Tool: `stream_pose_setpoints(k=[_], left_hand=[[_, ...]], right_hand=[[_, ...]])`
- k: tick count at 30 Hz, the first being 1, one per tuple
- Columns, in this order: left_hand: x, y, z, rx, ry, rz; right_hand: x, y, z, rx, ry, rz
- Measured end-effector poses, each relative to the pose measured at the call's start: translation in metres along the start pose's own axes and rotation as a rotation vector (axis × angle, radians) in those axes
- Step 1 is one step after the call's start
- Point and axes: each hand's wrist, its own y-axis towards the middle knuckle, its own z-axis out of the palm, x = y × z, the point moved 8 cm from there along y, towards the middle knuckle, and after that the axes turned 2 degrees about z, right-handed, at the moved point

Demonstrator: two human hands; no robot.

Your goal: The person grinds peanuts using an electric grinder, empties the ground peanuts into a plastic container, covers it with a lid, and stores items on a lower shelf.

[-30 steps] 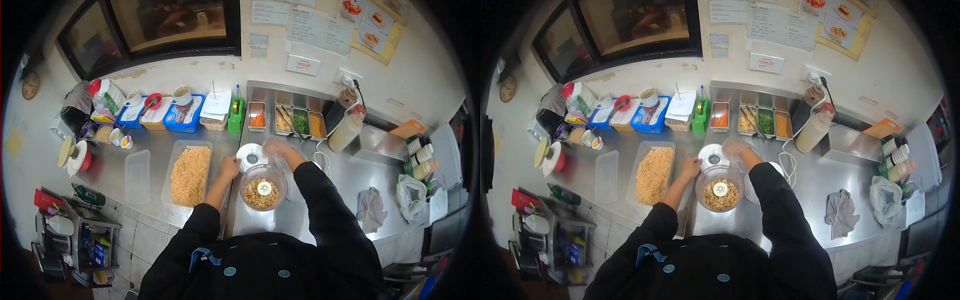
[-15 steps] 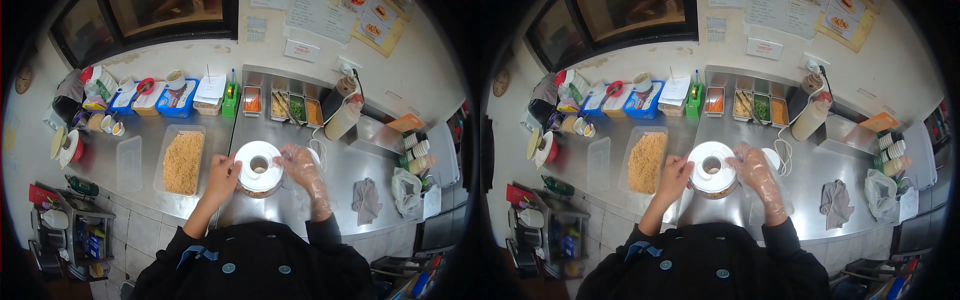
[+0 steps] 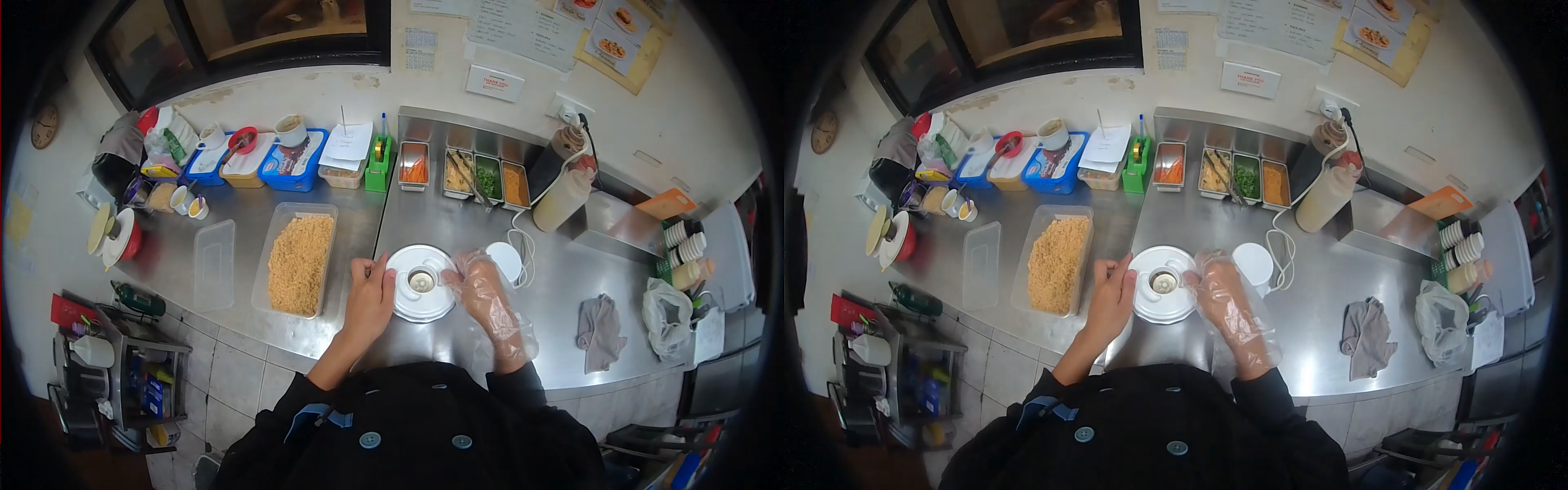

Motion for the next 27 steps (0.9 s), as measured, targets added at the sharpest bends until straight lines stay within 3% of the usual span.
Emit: stream_pose_setpoints(k=[2,7,13,17,19,21,24,27], left_hand=[[-0.003,0.001,0.000,-0.008,-0.009,-0.002],[0.002,-0.002,0.001,-0.059,-0.010,0.011],[0.003,-0.005,0.010,-0.087,-0.026,0.099],[0.005,-0.002,0.011,-0.063,-0.092,0.056],[0.004,0.000,0.003,-0.068,0.056,0.020],[-0.015,0.011,-0.009,-0.060,0.047,0.011],[-0.050,0.033,-0.008,-0.068,0.040,0.181],[-0.085,0.054,0.051,0.223,-0.097,0.333]], right_hand=[[-0.003,-0.002,-0.004,-0.087,-0.011,-0.038],[-0.002,-0.001,0.002,-0.038,-0.042,-0.037],[-0.019,-0.009,0.013,-0.030,0.145,0.082],[-0.004,-0.018,-0.005,-0.165,0.003,-0.027],[-0.002,-0.024,-0.019,-0.209,-0.055,-0.043],[-0.043,-0.043,-0.044,-0.358,0.199,0.236],[-0.087,-0.072,-0.074,-0.531,0.332,0.369],[-0.085,-0.073,-0.067,-0.486,0.340,0.286]])
